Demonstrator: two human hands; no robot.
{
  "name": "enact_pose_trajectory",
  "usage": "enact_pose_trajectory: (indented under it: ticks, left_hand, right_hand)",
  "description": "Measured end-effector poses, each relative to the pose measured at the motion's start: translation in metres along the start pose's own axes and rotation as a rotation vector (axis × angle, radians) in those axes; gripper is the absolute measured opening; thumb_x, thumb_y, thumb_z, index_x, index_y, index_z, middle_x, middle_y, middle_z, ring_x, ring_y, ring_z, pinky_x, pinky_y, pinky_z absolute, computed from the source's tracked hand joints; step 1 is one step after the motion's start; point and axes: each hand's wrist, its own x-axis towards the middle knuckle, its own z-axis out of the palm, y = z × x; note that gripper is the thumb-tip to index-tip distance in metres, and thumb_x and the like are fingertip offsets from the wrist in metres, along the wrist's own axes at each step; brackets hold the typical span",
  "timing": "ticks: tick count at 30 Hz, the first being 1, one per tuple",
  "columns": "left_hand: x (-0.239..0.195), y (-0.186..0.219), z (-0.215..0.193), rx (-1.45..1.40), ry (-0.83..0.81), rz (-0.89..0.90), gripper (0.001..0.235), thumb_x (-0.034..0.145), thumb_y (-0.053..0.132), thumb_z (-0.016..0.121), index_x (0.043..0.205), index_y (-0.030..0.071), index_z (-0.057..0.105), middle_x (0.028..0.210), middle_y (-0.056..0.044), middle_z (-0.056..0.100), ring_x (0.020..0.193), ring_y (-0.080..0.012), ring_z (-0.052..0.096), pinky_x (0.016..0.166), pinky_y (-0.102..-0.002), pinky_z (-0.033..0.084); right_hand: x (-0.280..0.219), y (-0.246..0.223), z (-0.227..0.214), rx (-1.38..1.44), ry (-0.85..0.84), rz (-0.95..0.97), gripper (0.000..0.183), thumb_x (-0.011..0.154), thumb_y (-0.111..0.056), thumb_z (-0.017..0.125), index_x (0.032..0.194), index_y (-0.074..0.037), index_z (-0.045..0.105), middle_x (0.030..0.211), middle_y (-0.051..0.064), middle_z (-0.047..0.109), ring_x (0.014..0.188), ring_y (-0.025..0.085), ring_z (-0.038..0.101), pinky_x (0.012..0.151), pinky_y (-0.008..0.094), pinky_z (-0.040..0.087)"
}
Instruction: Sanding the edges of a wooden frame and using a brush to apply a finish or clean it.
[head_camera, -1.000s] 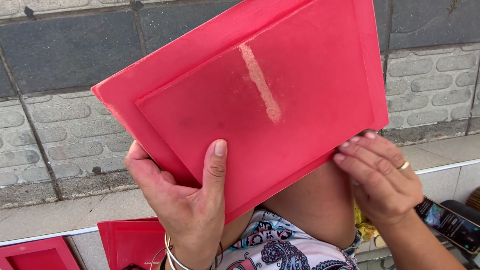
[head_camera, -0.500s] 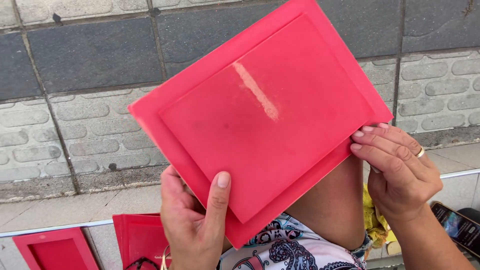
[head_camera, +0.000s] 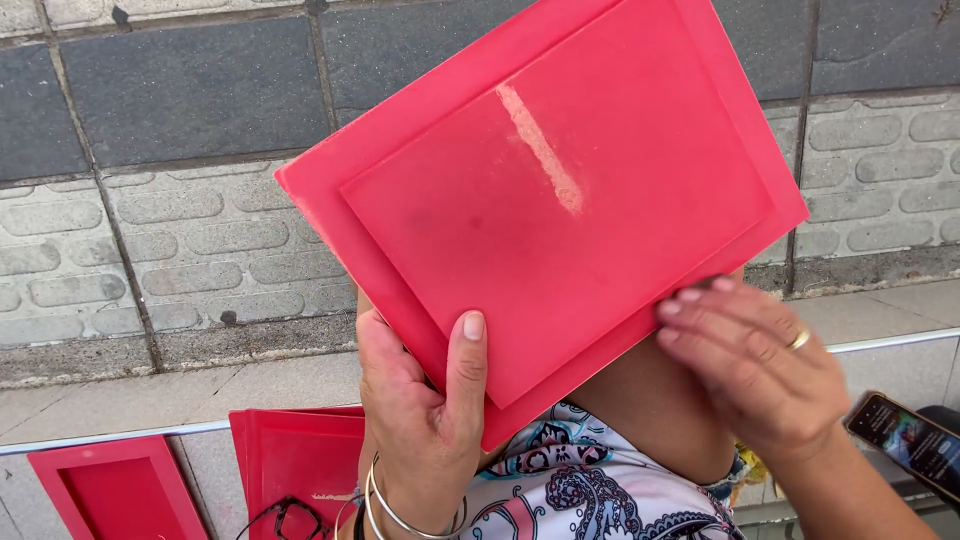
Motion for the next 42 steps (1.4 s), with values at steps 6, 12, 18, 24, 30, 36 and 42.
enact_pose_trajectory:
  ticks: [6, 12, 18, 24, 30, 36, 42]
  left_hand:
    - [0.000, -0.001, -0.001, -0.024, -0.004, 0.054, 0.031, 0.083, 0.015, 0.052, 0.104, -0.004, 0.038, 0.108, -0.016, 0.052, 0.076, -0.0160, 0.056, 0.064, -0.026, 0.050]
    - [0.001, -0.002, -0.002, 0.009, 0.011, 0.101, 0.029, 0.082, 0.014, 0.053, 0.099, -0.005, 0.038, 0.112, -0.020, 0.047, 0.081, -0.0200, 0.055, 0.068, -0.029, 0.049]
    - [0.003, -0.002, -0.001, 0.028, 0.019, 0.133, 0.029, 0.082, 0.013, 0.053, 0.099, -0.005, 0.040, 0.115, -0.021, 0.045, 0.088, -0.0219, 0.054, 0.074, -0.030, 0.048]
    - [0.001, -0.003, 0.000, 0.017, 0.008, 0.106, 0.030, 0.082, 0.015, 0.053, 0.099, -0.005, 0.039, 0.110, -0.019, 0.046, 0.084, -0.0203, 0.054, 0.071, -0.029, 0.048]
    - [0.004, -0.003, 0.000, 0.006, -0.001, 0.112, 0.027, 0.082, 0.015, 0.053, 0.096, -0.004, 0.039, 0.106, -0.017, 0.047, 0.080, -0.0184, 0.053, 0.068, -0.028, 0.048]
    - [0.000, -0.006, 0.001, 0.041, 0.046, 0.084, 0.027, 0.082, 0.017, 0.055, 0.095, -0.003, 0.041, 0.093, -0.013, 0.048, 0.074, -0.0164, 0.051, 0.064, -0.027, 0.048]
    - [-0.001, -0.009, 0.003, 0.070, 0.076, 0.064, 0.027, 0.081, 0.017, 0.058, 0.094, -0.003, 0.044, 0.083, -0.009, 0.046, 0.065, -0.0139, 0.046, 0.057, -0.025, 0.042]
  right_hand:
    - [0.001, -0.008, 0.004, 0.042, 0.007, -0.020, 0.007, 0.077, -0.001, 0.058, 0.080, -0.001, 0.065, 0.089, 0.012, 0.066, 0.089, 0.026, 0.063, 0.090, 0.042, 0.049]
    - [0.001, 0.000, 0.005, 0.017, 0.050, 0.050, 0.009, 0.078, 0.009, 0.058, 0.079, 0.003, 0.064, 0.088, 0.016, 0.066, 0.088, 0.028, 0.062, 0.092, 0.044, 0.048]
    - [0.003, -0.001, 0.006, 0.014, 0.038, 0.007, 0.005, 0.078, 0.003, 0.059, 0.078, 0.001, 0.064, 0.087, 0.013, 0.066, 0.088, 0.028, 0.064, 0.089, 0.043, 0.049]
    - [0.002, -0.007, 0.000, 0.020, -0.043, -0.044, 0.007, 0.076, -0.003, 0.059, 0.079, -0.001, 0.066, 0.089, 0.012, 0.067, 0.089, 0.026, 0.064, 0.088, 0.041, 0.049]
    - [0.003, -0.008, 0.006, 0.032, 0.013, -0.048, 0.005, 0.077, -0.002, 0.060, 0.079, -0.001, 0.065, 0.088, 0.011, 0.067, 0.088, 0.025, 0.063, 0.089, 0.042, 0.050]
    - [0.002, -0.003, 0.007, 0.040, 0.010, 0.024, 0.007, 0.078, 0.000, 0.058, 0.077, -0.001, 0.065, 0.087, 0.013, 0.066, 0.089, 0.026, 0.063, 0.090, 0.042, 0.049]
    - [-0.004, -0.007, 0.009, 0.105, -0.015, -0.034, 0.007, 0.075, -0.001, 0.058, 0.079, -0.001, 0.064, 0.089, 0.012, 0.066, 0.090, 0.026, 0.063, 0.089, 0.042, 0.049]
